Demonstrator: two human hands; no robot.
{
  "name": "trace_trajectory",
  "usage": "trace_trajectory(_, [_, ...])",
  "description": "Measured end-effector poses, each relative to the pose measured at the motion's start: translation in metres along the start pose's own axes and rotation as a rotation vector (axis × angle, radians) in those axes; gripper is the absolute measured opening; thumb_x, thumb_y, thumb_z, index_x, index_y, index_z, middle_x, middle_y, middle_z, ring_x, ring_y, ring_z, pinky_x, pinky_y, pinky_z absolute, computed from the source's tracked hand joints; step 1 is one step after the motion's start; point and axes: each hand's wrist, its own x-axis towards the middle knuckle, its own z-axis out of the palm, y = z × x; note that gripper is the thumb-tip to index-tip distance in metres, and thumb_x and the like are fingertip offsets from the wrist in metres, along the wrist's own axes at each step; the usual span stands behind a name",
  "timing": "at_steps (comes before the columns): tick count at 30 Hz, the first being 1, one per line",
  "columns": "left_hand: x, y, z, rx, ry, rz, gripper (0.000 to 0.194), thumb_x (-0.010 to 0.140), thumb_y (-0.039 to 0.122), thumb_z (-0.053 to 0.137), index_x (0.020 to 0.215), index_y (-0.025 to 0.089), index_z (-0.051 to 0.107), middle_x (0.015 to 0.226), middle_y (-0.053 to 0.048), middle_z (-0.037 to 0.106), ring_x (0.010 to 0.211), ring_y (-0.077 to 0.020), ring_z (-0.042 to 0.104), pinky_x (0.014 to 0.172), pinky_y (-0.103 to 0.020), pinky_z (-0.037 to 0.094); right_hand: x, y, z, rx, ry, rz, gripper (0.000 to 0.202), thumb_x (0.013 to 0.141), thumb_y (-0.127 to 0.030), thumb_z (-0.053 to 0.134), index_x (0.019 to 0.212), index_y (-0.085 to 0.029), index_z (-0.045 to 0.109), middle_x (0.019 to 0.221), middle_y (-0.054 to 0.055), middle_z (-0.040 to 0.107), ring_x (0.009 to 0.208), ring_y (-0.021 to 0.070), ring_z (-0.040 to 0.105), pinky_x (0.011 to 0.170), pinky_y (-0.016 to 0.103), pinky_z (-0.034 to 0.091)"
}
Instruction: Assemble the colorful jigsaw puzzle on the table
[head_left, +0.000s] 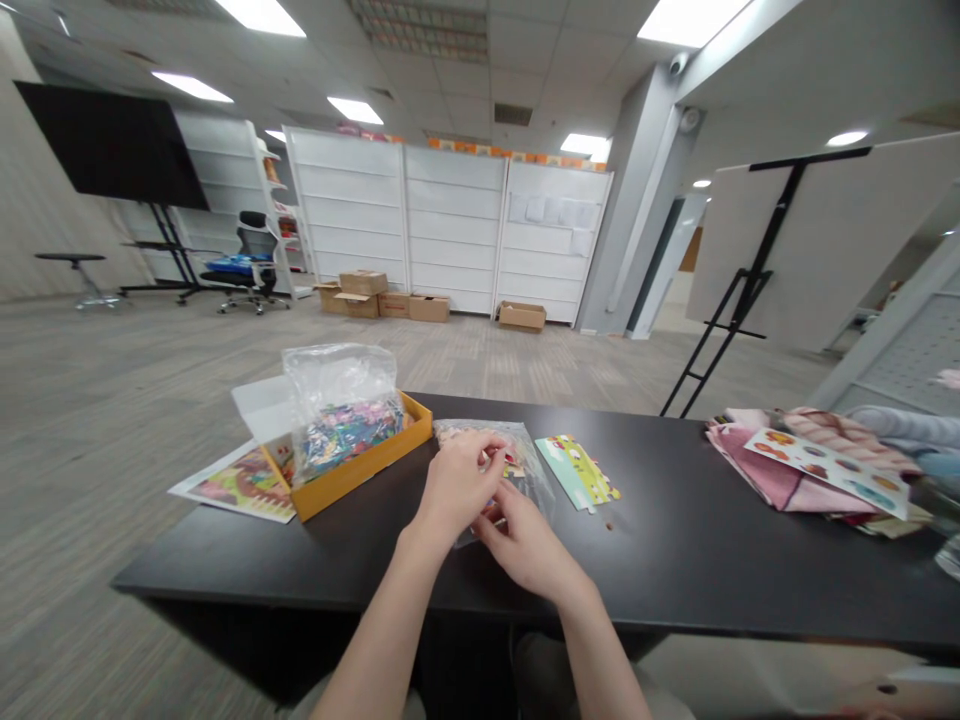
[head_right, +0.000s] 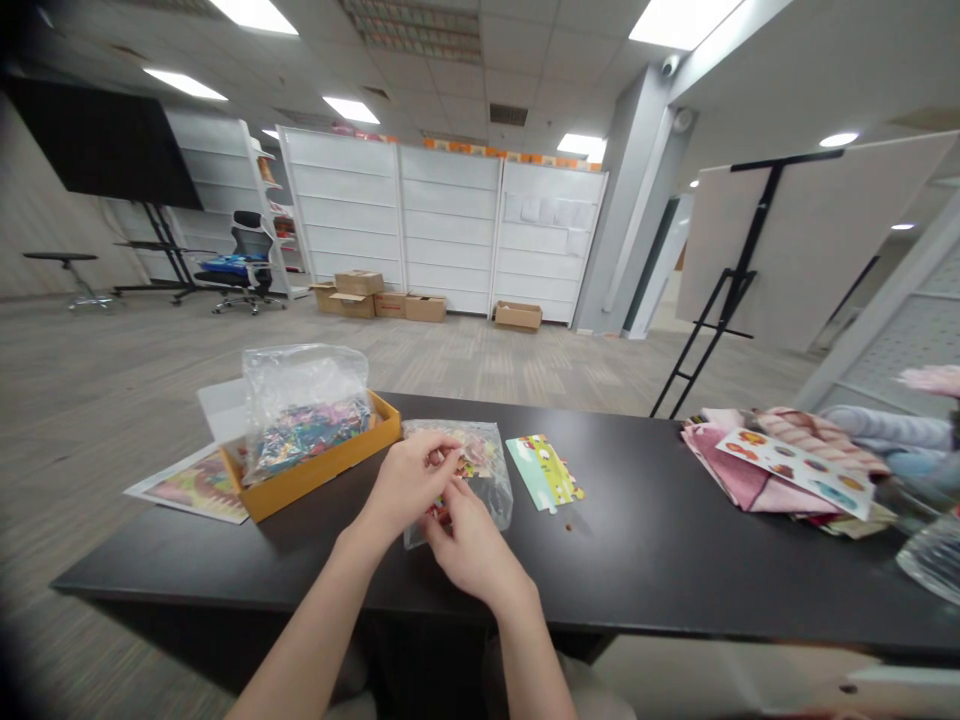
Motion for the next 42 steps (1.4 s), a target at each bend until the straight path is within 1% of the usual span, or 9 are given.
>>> trace_trajectory(2, [-0.002,0.000,-0.001,0.018,-0.002,0.012,0.015,0.087,0.020,0.060,0.092,0.023,0.074,0.091,-0.001,0.074,0.084,-0.0176,0.065,0.077,-0.030,0.048,-0.005,-0.001,-0.013,-0.061,-0.005,-0.014,0.032,0.089,-0.019,0.056,0.120,-0.022,0.065,0.133,0.009,0.061,0.090,0.0170,0.066,0.074,0.029,0.055])
trace_trajectory(5, [-0.002,0.002,-0.004,0.027,-0.025,0.035,0.016,0.088,0.019,0.059,0.094,0.023,0.074,0.091,-0.001,0.074,0.084,-0.0176,0.065,0.077,-0.030,0.048,-0.017,0.008,-0.048,-0.134,0.058,0.101,0.027,0.091,-0.031,0.056,0.113,-0.021,0.069,0.108,0.007,0.073,0.078,0.0172,0.067,0.070,0.030,0.055])
trace_trajectory(8, [-0.002,0.003,-0.006,0.037,-0.072,0.033,0.017,0.088,0.018,0.058,0.094,0.022,0.073,0.091,-0.001,0.074,0.084,-0.0176,0.066,0.077,-0.029,0.048,-0.032,0.035,-0.092,-0.200,0.292,0.243,0.036,0.089,-0.044,0.056,0.109,-0.017,0.069,0.096,0.009,0.074,0.073,0.0199,0.067,0.070,0.034,0.055])
trace_trajectory(12, [-0.004,0.003,-0.003,0.105,-0.168,0.027,0.020,0.085,0.015,0.055,0.092,0.022,0.072,0.096,-0.003,0.074,0.087,-0.0190,0.067,0.079,-0.029,0.049,-0.050,0.071,-0.132,-0.665,0.528,0.486,0.043,0.085,-0.048,0.058,0.109,-0.015,0.069,0.108,0.015,0.072,0.092,0.0279,0.068,0.083,0.040,0.052])
trace_trajectory(16, [-0.006,0.005,0.003,0.188,-0.232,0.051,0.024,0.083,0.013,0.051,0.095,0.022,0.071,0.100,-0.005,0.072,0.093,-0.0208,0.066,0.081,-0.030,0.049,-0.052,0.079,-0.127,-0.930,0.435,0.567,0.056,0.087,-0.056,0.055,0.126,-0.017,0.066,0.123,0.017,0.066,0.111,0.0344,0.061,0.092,0.045,0.047])
trace_trajectory(21, [-0.007,0.008,0.003,0.225,-0.242,0.075,0.031,0.086,0.012,0.049,0.106,0.024,0.068,0.108,-0.005,0.068,0.096,-0.0201,0.065,0.080,-0.029,0.049,-0.044,0.071,-0.110,-0.977,0.331,0.574,0.049,0.088,-0.056,0.054,0.126,-0.028,0.067,0.138,0.011,0.059,0.122,0.0382,0.053,0.094,0.050,0.044])
trace_trajectory(27, [-0.009,0.007,-0.001,0.213,-0.225,0.082,0.030,0.086,0.012,0.048,0.105,0.024,0.069,0.108,-0.006,0.066,0.086,-0.0189,0.065,0.076,-0.029,0.050,-0.062,0.082,-0.140,-0.892,0.258,0.596,0.052,0.081,-0.049,0.060,0.126,-0.023,0.066,0.137,0.012,0.059,0.121,0.0369,0.055,0.097,0.048,0.043])
trace_trajectory(32, [-0.010,0.003,-0.002,0.190,-0.206,0.093,0.029,0.087,0.012,0.049,0.102,0.024,0.070,0.106,-0.005,0.066,0.086,-0.0185,0.065,0.076,-0.029,0.050,-0.075,0.092,-0.158,-0.994,0.410,0.732,0.070,0.080,-0.065,0.056,0.127,-0.013,0.064,0.136,0.021,0.057,0.120,0.0441,0.053,0.094,0.054,0.045])
trace_trajectory(42, [-0.011,0.002,0.002,0.207,-0.229,0.103,0.029,0.084,0.010,0.048,0.099,0.023,0.070,0.101,-0.004,0.065,0.083,-0.0178,0.063,0.073,-0.029,0.048,-0.070,0.096,-0.165,-0.916,0.460,0.768,0.052,0.075,-0.063,0.061,0.103,-0.019,0.066,0.117,0.018,0.065,0.110,0.0401,0.060,0.086,0.051,0.048])
